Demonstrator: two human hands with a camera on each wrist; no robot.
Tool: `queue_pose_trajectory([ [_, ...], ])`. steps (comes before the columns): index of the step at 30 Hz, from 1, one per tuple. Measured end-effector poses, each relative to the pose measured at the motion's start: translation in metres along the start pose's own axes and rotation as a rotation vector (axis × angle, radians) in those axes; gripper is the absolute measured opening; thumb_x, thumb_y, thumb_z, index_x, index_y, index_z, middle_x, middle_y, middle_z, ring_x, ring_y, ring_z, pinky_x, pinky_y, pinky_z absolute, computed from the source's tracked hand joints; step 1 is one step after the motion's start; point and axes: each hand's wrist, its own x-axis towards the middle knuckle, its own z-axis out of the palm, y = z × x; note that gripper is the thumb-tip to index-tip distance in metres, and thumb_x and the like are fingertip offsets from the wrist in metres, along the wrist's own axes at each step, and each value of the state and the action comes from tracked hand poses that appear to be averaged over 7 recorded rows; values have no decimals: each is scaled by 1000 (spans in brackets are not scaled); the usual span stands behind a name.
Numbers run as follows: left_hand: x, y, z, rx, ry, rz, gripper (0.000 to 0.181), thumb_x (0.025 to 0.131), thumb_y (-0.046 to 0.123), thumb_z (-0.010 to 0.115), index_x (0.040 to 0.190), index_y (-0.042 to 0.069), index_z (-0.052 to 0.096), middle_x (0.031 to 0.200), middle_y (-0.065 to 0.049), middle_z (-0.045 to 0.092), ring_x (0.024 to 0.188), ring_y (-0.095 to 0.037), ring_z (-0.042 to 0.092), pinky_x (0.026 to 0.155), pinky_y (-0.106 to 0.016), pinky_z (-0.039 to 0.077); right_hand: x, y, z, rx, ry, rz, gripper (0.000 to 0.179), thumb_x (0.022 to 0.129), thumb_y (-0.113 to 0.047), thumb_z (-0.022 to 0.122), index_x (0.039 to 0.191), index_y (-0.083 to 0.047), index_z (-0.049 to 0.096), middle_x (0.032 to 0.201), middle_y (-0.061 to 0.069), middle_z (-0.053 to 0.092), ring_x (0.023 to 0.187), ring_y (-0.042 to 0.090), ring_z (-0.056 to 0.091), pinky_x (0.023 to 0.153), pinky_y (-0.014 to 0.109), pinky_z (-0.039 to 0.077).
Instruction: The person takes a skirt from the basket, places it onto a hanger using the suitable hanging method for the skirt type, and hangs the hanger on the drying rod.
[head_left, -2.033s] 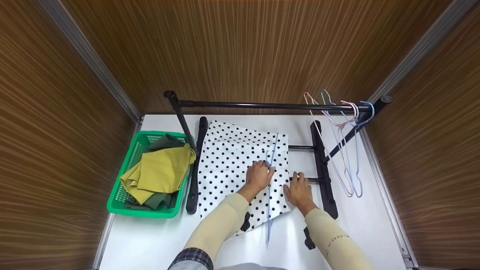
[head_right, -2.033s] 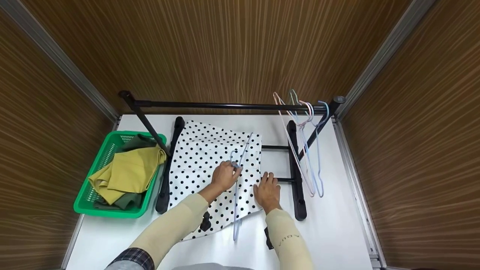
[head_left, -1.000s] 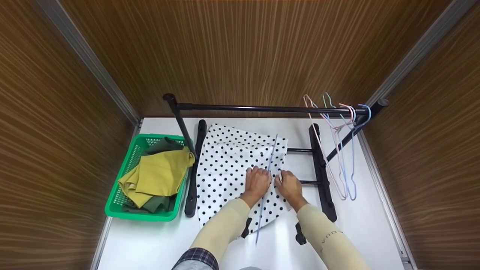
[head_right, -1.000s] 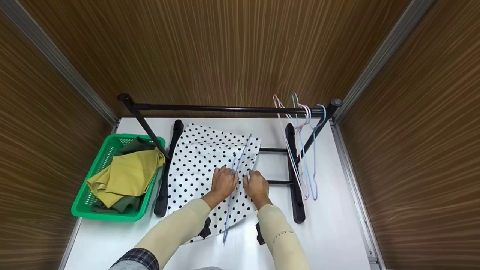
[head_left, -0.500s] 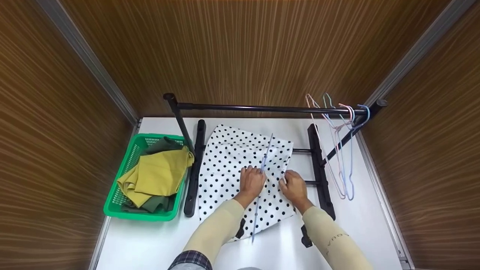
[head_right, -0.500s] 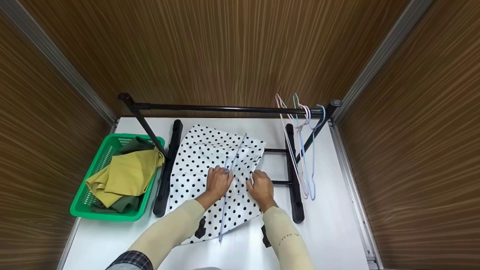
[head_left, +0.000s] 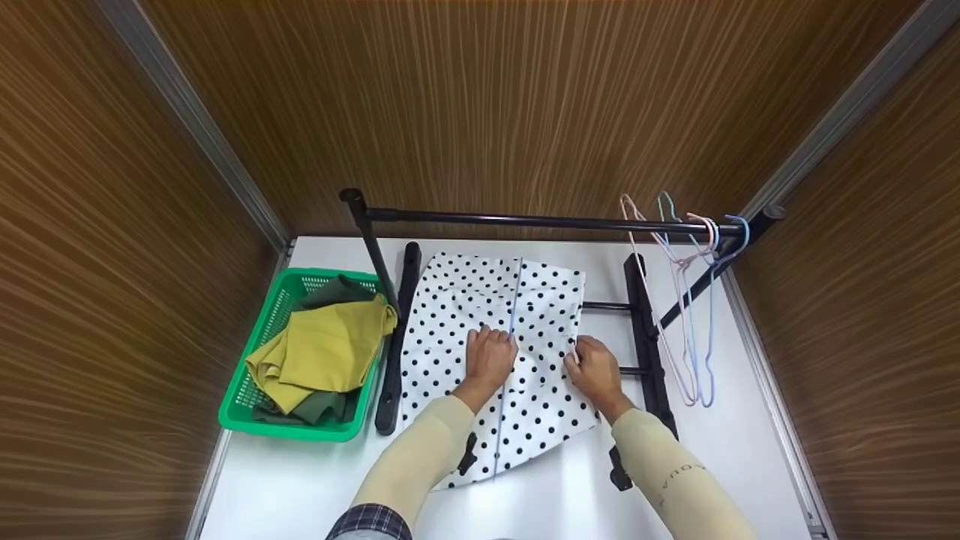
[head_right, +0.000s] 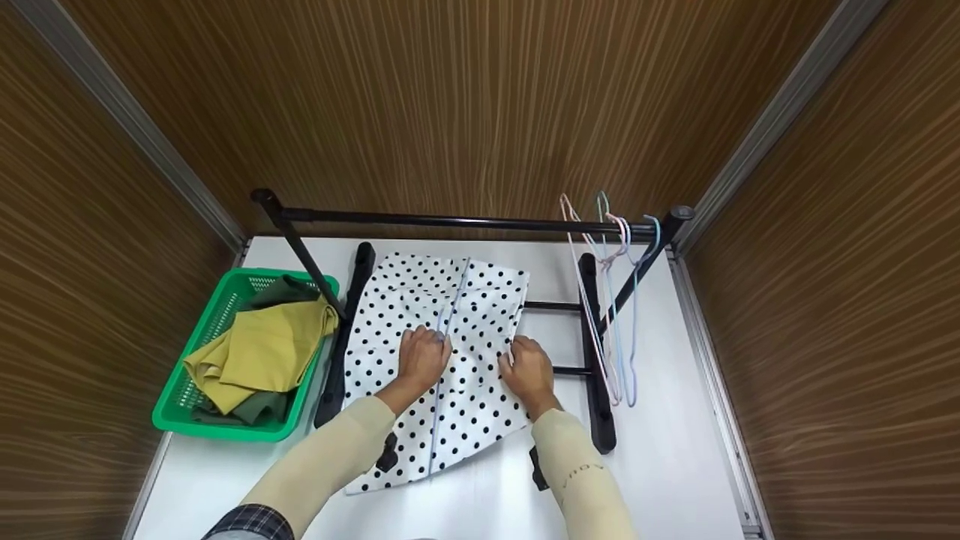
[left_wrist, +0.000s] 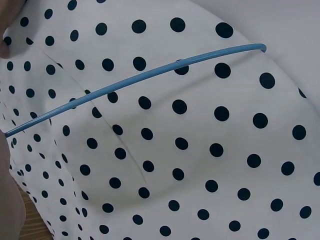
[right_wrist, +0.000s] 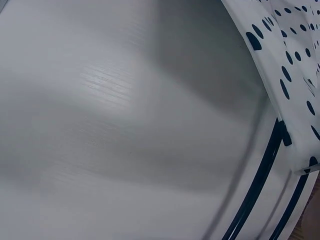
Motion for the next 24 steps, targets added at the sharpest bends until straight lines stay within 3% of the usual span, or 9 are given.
queue_pose_trajectory([
  [3, -1, -1, 0, 12, 20, -2, 31, 97, 29, 56, 72, 15, 68, 69, 2, 65, 68, -18, 53, 68, -35, 39, -2, 4, -2, -4, 5, 9, 8, 79, -9, 64, 76, -2, 66, 98, 15, 72, 86, 31, 69, 78, 45, 55],
  [9, -1, -5, 1, -22, 30, -68, 28, 96, 25, 60, 73, 12, 69, 68, -1, 65, 68, -20, 55, 69, -36, 40, -11, 15, -7, 8, 6, 41, 10, 78, -9, 65, 75, 0, 65, 97, 17, 71, 84, 33, 69, 75, 46, 55],
  [13, -3, -5, 1, -50, 32, -77, 26, 96, 25, 61, 77, 11, 72, 68, -2, 66, 68, -20, 55, 68, -36, 40, -18, 21, -12, -7, -11, 94, 16, 77, -11, 67, 67, -3, 57, 87, 18, 67, 73, 34, 64, 68, 48, 53],
  [15, -4, -5, -2, -56, 6, -72, 27, 97, 25, 59, 77, 11, 71, 69, -1, 66, 69, -20, 55, 69, -35, 40, -20, 22, -15, -30, -75, 158, 21, 79, -13, 66, 65, -5, 52, 78, 16, 62, 66, 32, 58, 63, 48, 49],
  [18, -1, -3, -9, -69, -37, -73, 30, 98, 26, 56, 76, 12, 71, 72, -1, 67, 70, -20, 55, 70, -35, 39, -19, 22, -22, -97, -256, 270, 23, 85, -17, 62, 68, -5, 53, 72, 14, 56, 63, 29, 52, 61, 48, 47],
  [21, 3, -1, -14, -90, -49, -79, 33, 99, 27, 53, 75, 12, 69, 73, -1, 68, 70, -20, 54, 70, -35, 39, -17, 21, -27, -182, -428, 335, 19, 88, -17, 57, 78, -1, 59, 77, 15, 60, 68, 30, 58, 65, 49, 50],
  [24, 7, 2, -19, -114, -34, -86, 35, 99, 27, 52, 73, 11, 69, 73, -2, 68, 70, -20, 53, 70, -36, 39, -16, 16, -31, -203, -497, 352, 17, 88, -14, 55, 87, 0, 62, 84, 18, 64, 77, 35, 64, 70, 52, 52],
])
